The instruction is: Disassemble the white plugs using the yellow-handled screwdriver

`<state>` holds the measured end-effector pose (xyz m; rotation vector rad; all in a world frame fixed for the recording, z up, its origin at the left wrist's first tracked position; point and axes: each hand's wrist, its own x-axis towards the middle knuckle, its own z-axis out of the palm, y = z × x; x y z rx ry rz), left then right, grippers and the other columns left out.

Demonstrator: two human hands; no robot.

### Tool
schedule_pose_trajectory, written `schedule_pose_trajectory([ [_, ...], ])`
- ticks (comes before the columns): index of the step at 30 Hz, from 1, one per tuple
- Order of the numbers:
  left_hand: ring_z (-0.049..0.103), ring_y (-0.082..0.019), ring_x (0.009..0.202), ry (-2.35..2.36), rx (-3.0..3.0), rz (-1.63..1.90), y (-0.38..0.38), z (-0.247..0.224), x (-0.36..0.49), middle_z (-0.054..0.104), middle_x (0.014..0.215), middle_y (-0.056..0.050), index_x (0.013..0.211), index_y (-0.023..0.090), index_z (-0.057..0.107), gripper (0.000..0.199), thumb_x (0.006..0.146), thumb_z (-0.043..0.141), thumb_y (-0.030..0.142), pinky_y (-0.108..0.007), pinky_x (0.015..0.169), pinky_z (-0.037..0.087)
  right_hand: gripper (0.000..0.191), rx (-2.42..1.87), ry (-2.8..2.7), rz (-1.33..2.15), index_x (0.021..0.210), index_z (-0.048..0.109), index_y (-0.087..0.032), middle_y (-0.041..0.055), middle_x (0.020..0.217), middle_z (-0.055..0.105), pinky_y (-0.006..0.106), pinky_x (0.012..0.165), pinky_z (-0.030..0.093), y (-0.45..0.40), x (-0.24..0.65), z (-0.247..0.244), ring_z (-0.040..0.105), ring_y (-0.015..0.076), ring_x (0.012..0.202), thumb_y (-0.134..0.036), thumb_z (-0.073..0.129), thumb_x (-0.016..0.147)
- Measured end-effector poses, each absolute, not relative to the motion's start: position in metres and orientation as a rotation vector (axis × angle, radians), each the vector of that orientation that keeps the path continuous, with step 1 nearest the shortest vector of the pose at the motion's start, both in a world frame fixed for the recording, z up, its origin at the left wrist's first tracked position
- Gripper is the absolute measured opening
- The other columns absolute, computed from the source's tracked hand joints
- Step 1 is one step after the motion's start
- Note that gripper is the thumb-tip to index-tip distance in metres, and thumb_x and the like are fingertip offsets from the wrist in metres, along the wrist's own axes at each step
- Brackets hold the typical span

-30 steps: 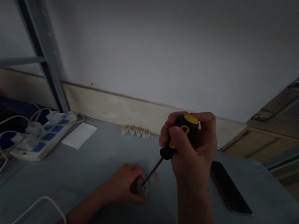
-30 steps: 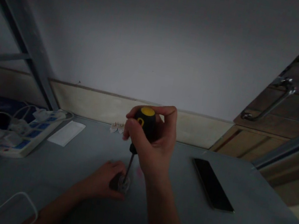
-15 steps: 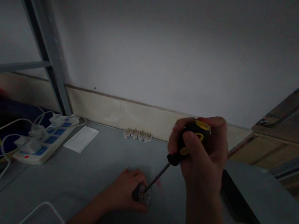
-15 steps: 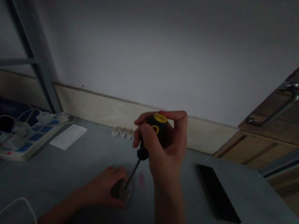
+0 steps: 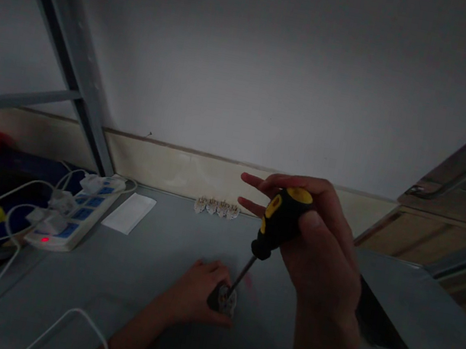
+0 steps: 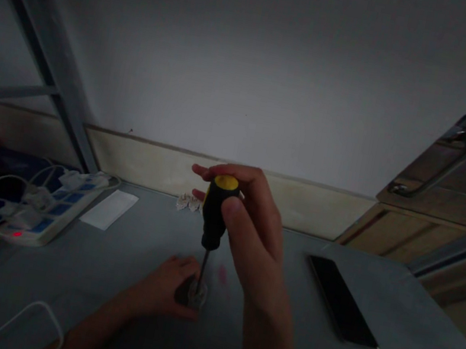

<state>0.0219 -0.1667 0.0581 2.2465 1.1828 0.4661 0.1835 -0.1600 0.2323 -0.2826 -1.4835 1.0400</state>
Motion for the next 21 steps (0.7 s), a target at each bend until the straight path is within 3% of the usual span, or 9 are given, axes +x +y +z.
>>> schedule_pose_trajectory([
  [6,0.060,-0.027,0.100,1.182,2.240,0.458,-0.167,0.059,0.023,0.064,0.109,-0.002,0.099,0.023,0.058,0.055,0.059,0.089,0.047,-0.039,0.090,0.041,0.022,-0.352,-1.388,0.865,0.103,0.049,-0.026,0.0024,0.112,0.058,0.046,0.088,0.062,-0.166,0.169,0.233,0.062,0.0263,0.118,-0.020,0.063,0.087],
  [9,0.060,-0.026,0.099,1.190,2.237,0.455,-0.167,0.060,0.023,0.064,0.108,-0.002,0.099,0.024,0.058,0.053,0.061,0.088,0.045,-0.039,0.090,0.040,0.031,-0.417,-1.320,0.773,0.099,0.039,-0.027,-0.0012,0.097,0.061,0.028,0.063,0.062,-0.164,0.168,0.231,0.070,0.0168,0.087,-0.016,0.065,0.085],
  [12,0.060,-0.027,0.099,1.197,2.236,0.457,-0.167,0.060,0.023,0.064,0.107,-0.002,0.098,0.023,0.058,0.053,0.061,0.088,0.046,-0.038,0.089,0.040,0.032,-0.389,-1.307,0.787,0.099,0.038,-0.027,-0.0051,0.084,0.060,0.017,0.043,0.044,-0.159,0.169,0.227,0.054,0.0058,0.053,-0.017,0.064,0.085],
  [14,0.060,-0.026,0.098,1.199,2.236,0.447,-0.166,0.059,0.024,0.064,0.106,-0.001,0.098,0.023,0.058,0.054,0.060,0.088,0.047,-0.037,0.088,0.041,0.030,-0.345,-1.314,0.885,0.101,0.039,-0.027,-0.0047,0.081,0.058,0.018,0.042,0.040,-0.156,0.170,0.227,0.048,0.0054,0.051,-0.024,0.064,0.085],
  [18,0.061,-0.024,0.098,1.195,2.236,0.435,-0.165,0.057,0.024,0.063,0.106,0.000,0.098,0.022,0.058,0.054,0.060,0.088,0.046,-0.036,0.089,0.040,0.032,-0.287,-1.363,1.129,0.110,0.051,-0.023,0.0021,0.087,0.057,0.025,0.048,0.046,-0.153,0.179,0.233,0.055,0.0117,0.062,-0.044,0.054,0.086],
  [21,0.061,-0.025,0.097,1.185,2.236,0.444,-0.165,0.057,0.023,0.064,0.106,-0.001,0.098,0.022,0.059,0.054,0.060,0.089,0.045,-0.037,0.089,0.041,0.029,-0.339,-1.441,1.167,0.111,0.059,-0.025,0.0032,0.092,0.059,0.028,0.054,0.051,-0.153,0.191,0.236,0.059,0.0142,0.068,-0.043,0.052,0.090],
])
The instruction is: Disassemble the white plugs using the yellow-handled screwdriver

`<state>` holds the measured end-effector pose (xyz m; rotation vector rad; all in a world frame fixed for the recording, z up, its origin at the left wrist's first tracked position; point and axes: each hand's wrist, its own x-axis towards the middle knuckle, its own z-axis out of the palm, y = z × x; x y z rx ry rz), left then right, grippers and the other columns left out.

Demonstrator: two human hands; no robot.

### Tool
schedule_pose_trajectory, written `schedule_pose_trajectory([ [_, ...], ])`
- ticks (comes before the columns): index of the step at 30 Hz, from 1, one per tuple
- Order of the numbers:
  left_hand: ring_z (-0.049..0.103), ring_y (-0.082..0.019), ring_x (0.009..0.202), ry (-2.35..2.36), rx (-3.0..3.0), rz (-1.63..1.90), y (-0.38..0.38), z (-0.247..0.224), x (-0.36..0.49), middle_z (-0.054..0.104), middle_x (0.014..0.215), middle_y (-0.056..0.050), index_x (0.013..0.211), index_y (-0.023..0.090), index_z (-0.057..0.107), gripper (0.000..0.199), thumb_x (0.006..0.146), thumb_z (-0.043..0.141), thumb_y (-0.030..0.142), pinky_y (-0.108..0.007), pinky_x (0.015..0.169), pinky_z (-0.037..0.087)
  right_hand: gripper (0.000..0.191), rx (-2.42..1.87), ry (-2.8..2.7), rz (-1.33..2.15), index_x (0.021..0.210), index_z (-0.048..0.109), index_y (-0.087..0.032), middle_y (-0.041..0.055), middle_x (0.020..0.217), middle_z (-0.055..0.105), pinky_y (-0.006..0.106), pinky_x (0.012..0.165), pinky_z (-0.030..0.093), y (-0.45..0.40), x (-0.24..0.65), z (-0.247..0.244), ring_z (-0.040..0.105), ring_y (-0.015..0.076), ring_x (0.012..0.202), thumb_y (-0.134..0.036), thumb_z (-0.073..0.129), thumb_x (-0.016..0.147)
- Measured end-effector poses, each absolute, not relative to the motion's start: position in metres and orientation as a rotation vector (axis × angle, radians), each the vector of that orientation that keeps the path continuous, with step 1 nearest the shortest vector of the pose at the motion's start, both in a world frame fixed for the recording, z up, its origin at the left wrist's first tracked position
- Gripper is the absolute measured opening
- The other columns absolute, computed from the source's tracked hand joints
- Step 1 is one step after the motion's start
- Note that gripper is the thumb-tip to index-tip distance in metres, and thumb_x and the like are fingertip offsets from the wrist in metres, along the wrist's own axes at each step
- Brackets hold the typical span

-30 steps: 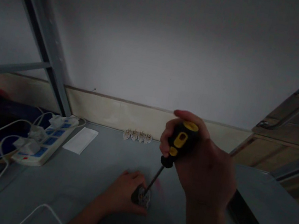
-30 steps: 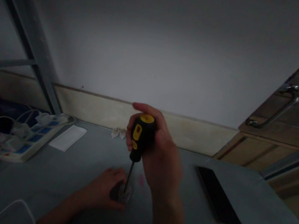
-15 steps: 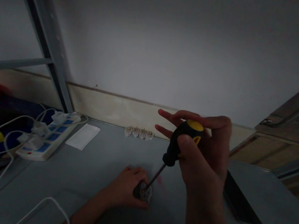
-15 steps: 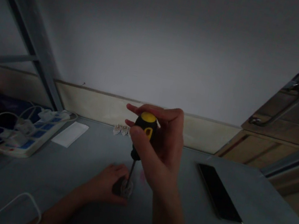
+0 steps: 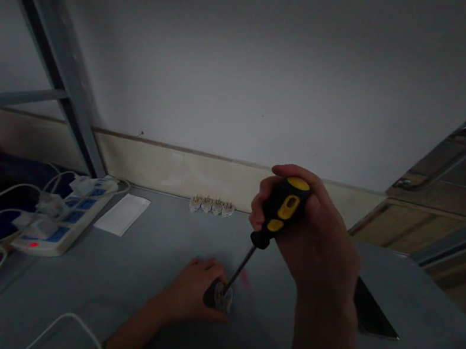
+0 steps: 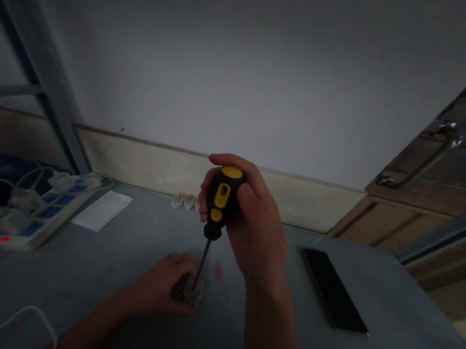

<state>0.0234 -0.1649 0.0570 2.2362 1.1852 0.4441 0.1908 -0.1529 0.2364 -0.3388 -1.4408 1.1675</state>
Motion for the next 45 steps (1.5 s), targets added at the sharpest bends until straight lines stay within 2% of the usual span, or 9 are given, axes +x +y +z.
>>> schedule_pose_trajectory([
  [6,0.060,-0.026,0.100,1.162,2.233,0.473,-0.165,0.059,0.022,0.064,0.108,-0.002,0.099,0.023,0.059,0.052,0.062,0.088,0.045,-0.038,0.092,0.040,0.028,-0.485,-1.609,0.932,0.114,0.064,-0.027,0.0071,0.113,0.060,0.044,0.086,0.058,-0.165,0.205,0.237,0.062,0.0271,0.108,-0.042,0.053,0.093],
  [12,0.060,-0.026,0.099,1.159,2.260,0.452,-0.165,0.058,0.022,0.063,0.108,-0.003,0.099,0.023,0.058,0.051,0.064,0.085,0.049,-0.039,0.090,0.040,0.022,-0.531,-1.546,0.739,0.107,0.055,-0.028,0.0026,0.109,0.061,0.035,0.086,0.058,-0.171,0.192,0.238,0.062,0.0217,0.113,-0.027,0.066,0.088],
  [15,0.060,-0.026,0.098,1.161,2.260,0.452,-0.164,0.054,0.022,0.063,0.107,-0.002,0.099,0.023,0.058,0.052,0.063,0.085,0.050,-0.039,0.091,0.040,0.023,-0.589,-1.531,0.666,0.105,0.052,-0.025,0.0037,0.111,0.059,0.037,0.087,0.057,-0.174,0.185,0.238,0.060,0.0213,0.114,-0.024,0.066,0.087],
  [21,0.060,-0.027,0.098,1.167,2.259,0.451,-0.164,0.055,0.022,0.063,0.107,-0.002,0.100,0.023,0.059,0.053,0.062,0.086,0.049,-0.038,0.089,0.041,0.026,-0.638,-1.436,0.551,0.100,0.046,-0.025,0.0016,0.097,0.057,0.033,0.074,0.056,-0.178,0.171,0.236,0.065,0.0176,0.093,-0.021,0.066,0.085],
  [24,0.060,-0.026,0.099,1.185,2.251,0.424,-0.165,0.058,0.023,0.063,0.107,-0.002,0.099,0.023,0.060,0.052,0.062,0.085,0.049,-0.037,0.089,0.041,0.029,-0.724,-1.322,0.285,0.096,0.046,-0.025,0.0006,0.090,0.050,0.027,0.064,0.051,-0.176,0.168,0.235,0.057,0.0130,0.078,-0.024,0.071,0.080],
  [31,0.060,-0.026,0.101,1.166,2.256,0.437,-0.165,0.057,0.022,0.063,0.108,-0.002,0.101,0.023,0.060,0.054,0.061,0.087,0.049,-0.038,0.093,0.040,0.039,-0.894,-1.183,-0.178,0.088,0.040,-0.025,0.0016,0.088,0.039,0.029,0.061,0.040,-0.173,0.173,0.234,0.045,0.0156,0.075,-0.029,0.076,0.074],
  [37,0.061,-0.025,0.097,1.183,2.252,0.461,-0.168,0.061,0.022,0.064,0.106,-0.002,0.099,0.023,0.058,0.050,0.063,0.086,0.043,-0.037,0.089,0.042,0.018,-1.093,-1.404,-0.188,0.087,0.049,-0.021,-0.0004,0.075,0.050,0.028,0.061,0.038,-0.175,0.184,0.237,0.048,0.0126,0.064,-0.034,0.061,0.084],
  [41,0.061,-0.024,0.095,1.178,2.296,0.466,-0.171,0.062,0.021,0.064,0.104,-0.001,0.098,0.023,0.057,0.053,0.060,0.086,0.046,-0.035,0.088,0.042,0.030,-1.316,-1.451,-0.137,0.078,0.047,-0.021,-0.0038,0.057,0.047,0.025,0.052,0.033,-0.180,0.204,0.244,0.045,0.0109,0.050,-0.048,0.058,0.085],
  [45,0.061,-0.026,0.098,1.134,2.335,0.462,-0.172,0.060,0.019,0.064,0.107,-0.002,0.102,0.024,0.057,0.065,0.052,0.089,0.051,-0.036,0.090,0.041,0.041,-1.481,-1.421,-0.068,0.072,0.050,-0.020,-0.0006,0.054,0.052,0.025,0.049,0.032,-0.189,0.260,0.236,0.049,0.0137,0.049,-0.059,0.061,0.080],
])
